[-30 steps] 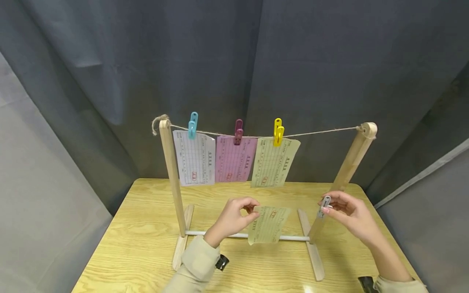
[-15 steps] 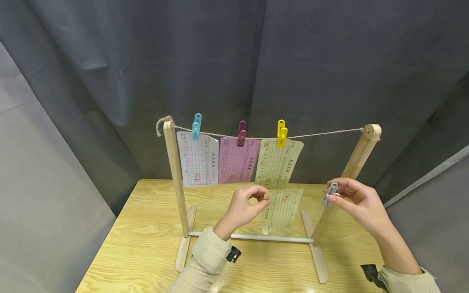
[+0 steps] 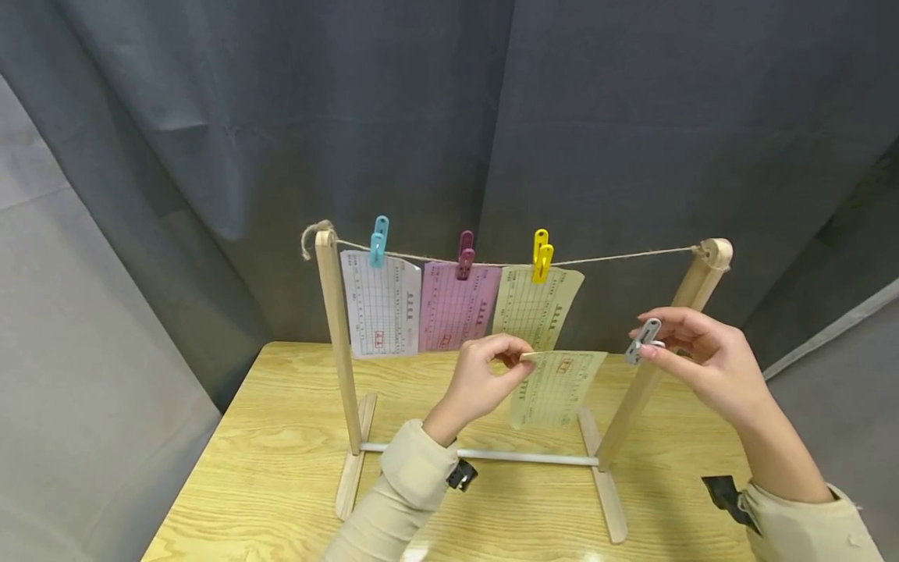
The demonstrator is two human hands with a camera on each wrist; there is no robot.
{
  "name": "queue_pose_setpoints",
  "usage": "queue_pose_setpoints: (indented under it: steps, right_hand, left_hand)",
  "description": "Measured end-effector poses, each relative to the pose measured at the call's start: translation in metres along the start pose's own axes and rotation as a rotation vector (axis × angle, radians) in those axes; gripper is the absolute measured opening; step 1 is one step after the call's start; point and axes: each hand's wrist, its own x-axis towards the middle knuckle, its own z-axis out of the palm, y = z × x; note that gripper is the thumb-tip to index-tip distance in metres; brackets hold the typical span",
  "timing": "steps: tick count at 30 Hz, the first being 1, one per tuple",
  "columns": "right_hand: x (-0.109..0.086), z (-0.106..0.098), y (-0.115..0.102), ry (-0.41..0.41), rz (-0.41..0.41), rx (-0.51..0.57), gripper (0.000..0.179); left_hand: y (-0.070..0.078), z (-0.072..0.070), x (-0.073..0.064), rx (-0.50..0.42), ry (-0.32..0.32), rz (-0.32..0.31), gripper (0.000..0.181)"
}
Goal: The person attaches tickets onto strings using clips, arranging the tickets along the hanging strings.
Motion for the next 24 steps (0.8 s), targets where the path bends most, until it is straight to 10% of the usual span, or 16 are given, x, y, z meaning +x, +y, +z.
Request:
queue_pose_setpoints:
  steps: [14,24]
  right_hand:
    - [0.030,-0.012,-0.025,-0.026,-0.086,0.016,0.040]
    - [0.055,-0.027,-0.040,-0.056,-0.080,0.024,0.036]
  left_hand:
    - [0.029,0.006,0.021,-0.091,0.066,-0.067,0.011]
    - [0.020,0.019,0.033,-0.116,0.085,-0.098,0.008]
